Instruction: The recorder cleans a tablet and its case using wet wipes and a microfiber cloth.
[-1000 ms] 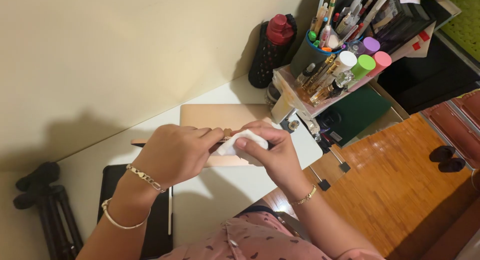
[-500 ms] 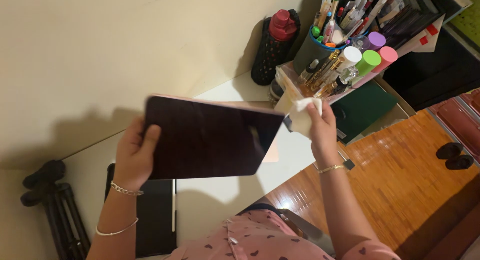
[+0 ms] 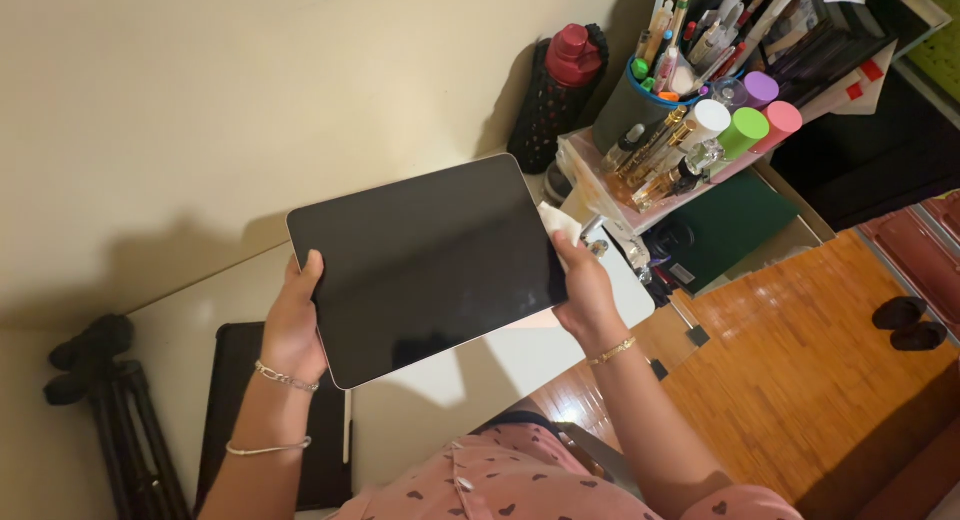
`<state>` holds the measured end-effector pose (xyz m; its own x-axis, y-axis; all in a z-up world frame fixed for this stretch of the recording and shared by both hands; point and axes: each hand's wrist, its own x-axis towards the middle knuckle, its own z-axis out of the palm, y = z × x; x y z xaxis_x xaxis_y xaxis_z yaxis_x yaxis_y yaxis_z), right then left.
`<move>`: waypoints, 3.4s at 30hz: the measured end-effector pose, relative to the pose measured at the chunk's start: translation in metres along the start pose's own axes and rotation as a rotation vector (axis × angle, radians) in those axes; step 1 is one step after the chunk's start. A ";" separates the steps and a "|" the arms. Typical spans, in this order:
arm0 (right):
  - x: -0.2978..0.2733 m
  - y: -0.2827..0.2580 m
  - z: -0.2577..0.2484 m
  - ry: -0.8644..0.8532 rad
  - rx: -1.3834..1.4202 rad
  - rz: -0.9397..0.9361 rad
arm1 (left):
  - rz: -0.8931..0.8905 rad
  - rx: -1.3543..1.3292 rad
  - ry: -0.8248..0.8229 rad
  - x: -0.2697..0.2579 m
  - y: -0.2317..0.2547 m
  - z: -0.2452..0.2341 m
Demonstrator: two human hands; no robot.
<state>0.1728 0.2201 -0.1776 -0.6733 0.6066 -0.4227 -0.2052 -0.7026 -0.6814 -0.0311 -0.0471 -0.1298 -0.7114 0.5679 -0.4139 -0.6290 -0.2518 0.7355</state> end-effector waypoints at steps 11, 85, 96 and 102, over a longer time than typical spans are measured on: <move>-0.036 -0.031 0.025 0.170 -0.984 -0.914 | 0.030 -0.185 -0.138 0.008 -0.032 0.004; -0.047 0.087 0.034 -0.451 -1.367 -1.130 | 0.452 -0.114 0.033 -0.024 -0.039 0.039; -0.044 0.054 0.043 -0.220 -1.554 -0.960 | 0.441 -0.193 -0.013 -0.024 -0.032 0.041; -0.075 0.064 0.058 -0.566 -1.616 -1.002 | 0.443 -0.152 0.022 -0.025 -0.034 0.040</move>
<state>0.1688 0.1080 -0.1549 -0.9227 0.1052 0.3709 -0.0853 0.8825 -0.4625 0.0209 -0.0217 -0.1228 -0.9274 0.3630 -0.0903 -0.3005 -0.5792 0.7578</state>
